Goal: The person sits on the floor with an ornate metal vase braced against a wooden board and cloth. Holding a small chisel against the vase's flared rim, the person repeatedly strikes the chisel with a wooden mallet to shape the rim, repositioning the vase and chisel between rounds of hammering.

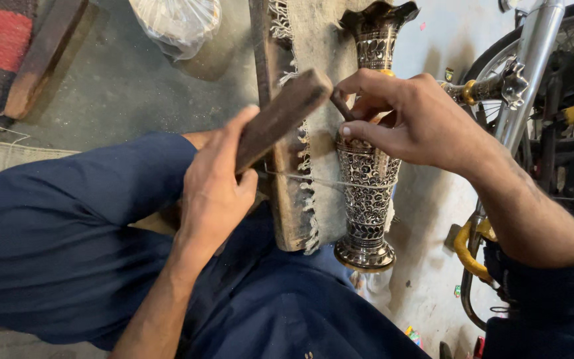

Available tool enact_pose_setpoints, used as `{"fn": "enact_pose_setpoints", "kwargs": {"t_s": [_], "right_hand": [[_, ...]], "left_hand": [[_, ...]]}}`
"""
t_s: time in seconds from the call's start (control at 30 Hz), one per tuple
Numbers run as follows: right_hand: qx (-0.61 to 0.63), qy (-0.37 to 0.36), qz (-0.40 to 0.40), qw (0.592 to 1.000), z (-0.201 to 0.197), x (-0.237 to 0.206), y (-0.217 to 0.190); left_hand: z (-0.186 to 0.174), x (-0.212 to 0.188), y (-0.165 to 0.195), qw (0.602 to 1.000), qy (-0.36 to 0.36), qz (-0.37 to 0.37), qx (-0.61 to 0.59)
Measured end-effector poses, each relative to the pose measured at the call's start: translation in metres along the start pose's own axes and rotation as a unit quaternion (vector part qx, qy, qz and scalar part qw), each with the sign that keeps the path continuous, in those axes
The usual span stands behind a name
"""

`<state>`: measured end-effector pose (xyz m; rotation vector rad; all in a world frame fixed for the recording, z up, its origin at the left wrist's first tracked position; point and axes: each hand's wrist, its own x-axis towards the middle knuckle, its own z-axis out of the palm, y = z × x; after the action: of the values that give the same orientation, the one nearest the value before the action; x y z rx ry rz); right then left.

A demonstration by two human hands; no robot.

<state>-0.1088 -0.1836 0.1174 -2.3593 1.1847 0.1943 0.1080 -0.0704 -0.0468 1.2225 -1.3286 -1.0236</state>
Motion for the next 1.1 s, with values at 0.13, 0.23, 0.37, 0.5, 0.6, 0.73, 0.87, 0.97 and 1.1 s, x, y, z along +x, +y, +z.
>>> {"fn": "enact_pose_setpoints", "kwargs": {"t_s": [0.13,0.23,0.37,0.5,0.6,0.73,0.87,0.97,1.1], "right_hand": [[-0.005,-0.003,0.0,1.0,0.0,0.0,0.001],[-0.008,-0.006,-0.007,1.0,0.0,0.001,0.003],[-0.007,-0.009,-0.017,1.0,0.001,0.001,0.007],[-0.002,-0.017,-0.022,1.0,-0.001,0.002,0.008],[0.0,-0.018,-0.029,0.999,-0.002,0.004,0.009],[0.005,-0.02,-0.041,0.999,-0.003,0.004,0.01],[0.002,-0.035,-0.037,0.999,-0.003,0.006,0.013],[0.008,-0.038,-0.046,0.998,-0.003,0.006,0.015],[0.006,-0.043,-0.046,0.998,-0.004,0.007,0.017]], "left_hand": [[-0.001,0.0,-0.003,0.998,-0.014,0.03,0.06],[0.0,0.0,-0.006,0.999,0.022,0.028,0.018],[0.003,-0.001,-0.007,0.995,-0.004,-0.008,0.103],[0.004,-0.001,-0.009,0.993,0.012,0.019,0.116],[0.006,-0.002,-0.009,0.997,0.042,0.03,0.057],[0.009,-0.002,-0.01,0.984,-0.002,-0.015,0.177],[0.012,-0.002,-0.01,0.998,0.046,0.022,0.047],[0.014,-0.003,-0.011,0.993,0.027,-0.01,0.113],[0.014,-0.004,-0.012,0.994,0.033,0.004,0.104]]}}
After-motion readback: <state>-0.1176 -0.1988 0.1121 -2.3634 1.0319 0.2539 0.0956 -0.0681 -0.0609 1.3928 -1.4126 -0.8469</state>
